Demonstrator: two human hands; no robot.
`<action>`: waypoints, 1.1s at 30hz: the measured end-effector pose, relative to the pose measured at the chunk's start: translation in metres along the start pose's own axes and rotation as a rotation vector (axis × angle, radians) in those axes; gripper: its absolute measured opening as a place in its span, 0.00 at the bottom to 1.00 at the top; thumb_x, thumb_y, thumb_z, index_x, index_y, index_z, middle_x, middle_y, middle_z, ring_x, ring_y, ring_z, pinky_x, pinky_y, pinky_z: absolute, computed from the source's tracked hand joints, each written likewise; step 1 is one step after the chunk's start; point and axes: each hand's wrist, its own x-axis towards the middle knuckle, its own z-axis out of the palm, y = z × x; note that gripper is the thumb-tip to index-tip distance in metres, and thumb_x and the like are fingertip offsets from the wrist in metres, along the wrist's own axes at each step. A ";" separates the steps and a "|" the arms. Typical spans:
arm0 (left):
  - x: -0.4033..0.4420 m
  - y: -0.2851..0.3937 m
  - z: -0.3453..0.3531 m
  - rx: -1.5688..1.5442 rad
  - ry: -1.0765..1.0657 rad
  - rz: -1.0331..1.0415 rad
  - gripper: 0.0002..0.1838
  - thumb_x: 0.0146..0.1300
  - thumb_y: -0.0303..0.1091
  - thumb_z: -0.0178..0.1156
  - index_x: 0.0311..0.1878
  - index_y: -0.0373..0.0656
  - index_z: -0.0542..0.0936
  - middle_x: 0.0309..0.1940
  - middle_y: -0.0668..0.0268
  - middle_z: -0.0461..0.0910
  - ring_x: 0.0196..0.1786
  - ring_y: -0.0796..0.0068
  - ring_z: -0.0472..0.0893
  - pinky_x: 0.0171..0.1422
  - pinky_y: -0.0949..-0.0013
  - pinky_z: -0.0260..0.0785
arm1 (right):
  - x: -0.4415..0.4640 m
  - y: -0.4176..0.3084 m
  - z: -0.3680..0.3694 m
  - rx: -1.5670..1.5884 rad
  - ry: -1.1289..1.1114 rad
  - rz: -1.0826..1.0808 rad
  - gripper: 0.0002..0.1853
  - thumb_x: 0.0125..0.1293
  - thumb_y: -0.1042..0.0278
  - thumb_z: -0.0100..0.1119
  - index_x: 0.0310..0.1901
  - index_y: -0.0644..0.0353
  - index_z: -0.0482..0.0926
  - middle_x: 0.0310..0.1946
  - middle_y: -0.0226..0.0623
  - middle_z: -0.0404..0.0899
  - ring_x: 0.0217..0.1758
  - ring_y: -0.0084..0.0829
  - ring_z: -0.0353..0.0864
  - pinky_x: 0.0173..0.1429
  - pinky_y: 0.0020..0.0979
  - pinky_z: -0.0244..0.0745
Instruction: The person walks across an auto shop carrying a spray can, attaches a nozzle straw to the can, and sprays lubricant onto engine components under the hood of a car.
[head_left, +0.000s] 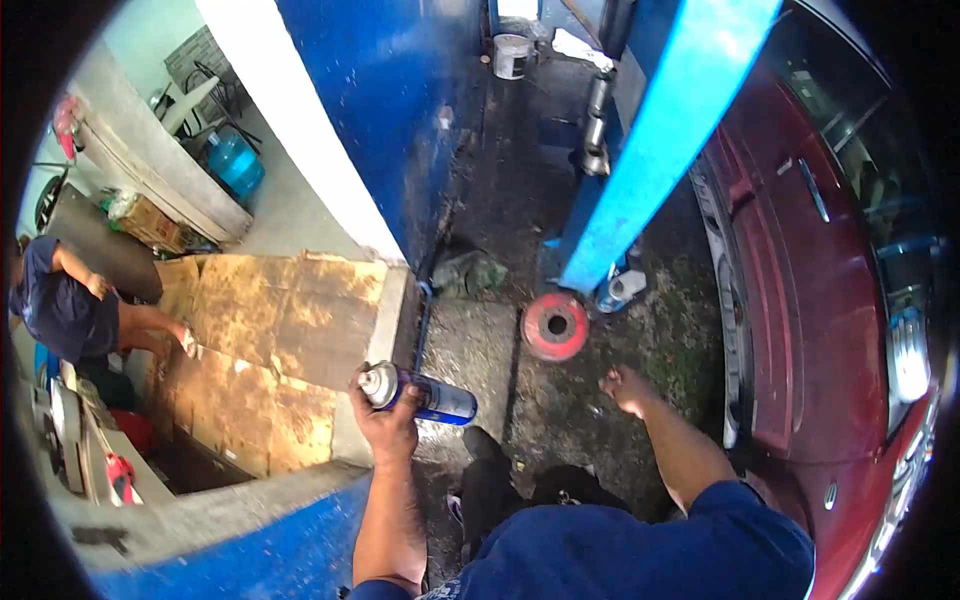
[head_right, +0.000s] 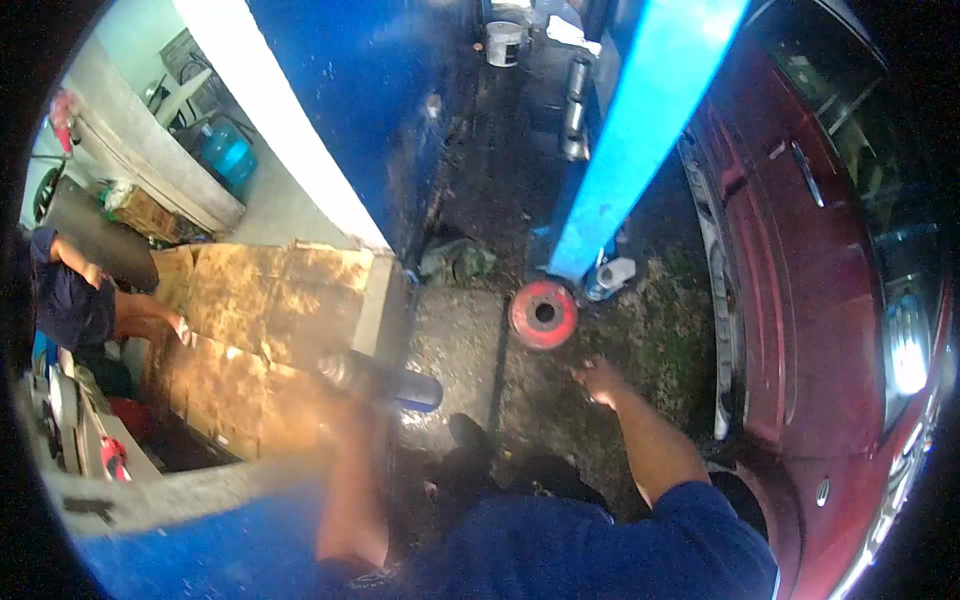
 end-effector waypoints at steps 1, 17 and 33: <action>0.024 0.017 0.016 0.066 -0.041 -0.008 0.39 0.53 0.20 0.73 0.67 0.41 0.64 0.46 0.64 0.79 0.47 0.72 0.80 0.52 0.68 0.77 | 0.028 0.045 0.017 -0.071 0.000 -0.221 0.24 0.75 0.54 0.51 0.68 0.55 0.71 0.60 0.43 0.80 0.69 0.43 0.73 0.68 0.43 0.71; 0.451 0.022 0.324 0.030 -0.517 0.141 0.38 0.54 0.21 0.73 0.66 0.37 0.63 0.48 0.61 0.79 0.49 0.72 0.81 0.55 0.68 0.77 | 0.301 -0.211 -0.155 -0.054 -0.019 0.244 0.27 0.68 0.50 0.63 0.63 0.57 0.77 0.62 0.52 0.77 0.67 0.49 0.74 0.67 0.43 0.72; 0.859 -0.113 0.692 -0.370 -0.655 0.221 0.34 0.52 0.23 0.74 0.61 0.41 0.68 0.44 0.65 0.80 0.44 0.72 0.81 0.50 0.65 0.78 | 0.773 -0.319 -0.311 0.039 0.187 0.010 0.32 0.67 0.53 0.65 0.65 0.64 0.70 0.60 0.53 0.77 0.61 0.50 0.79 0.64 0.43 0.74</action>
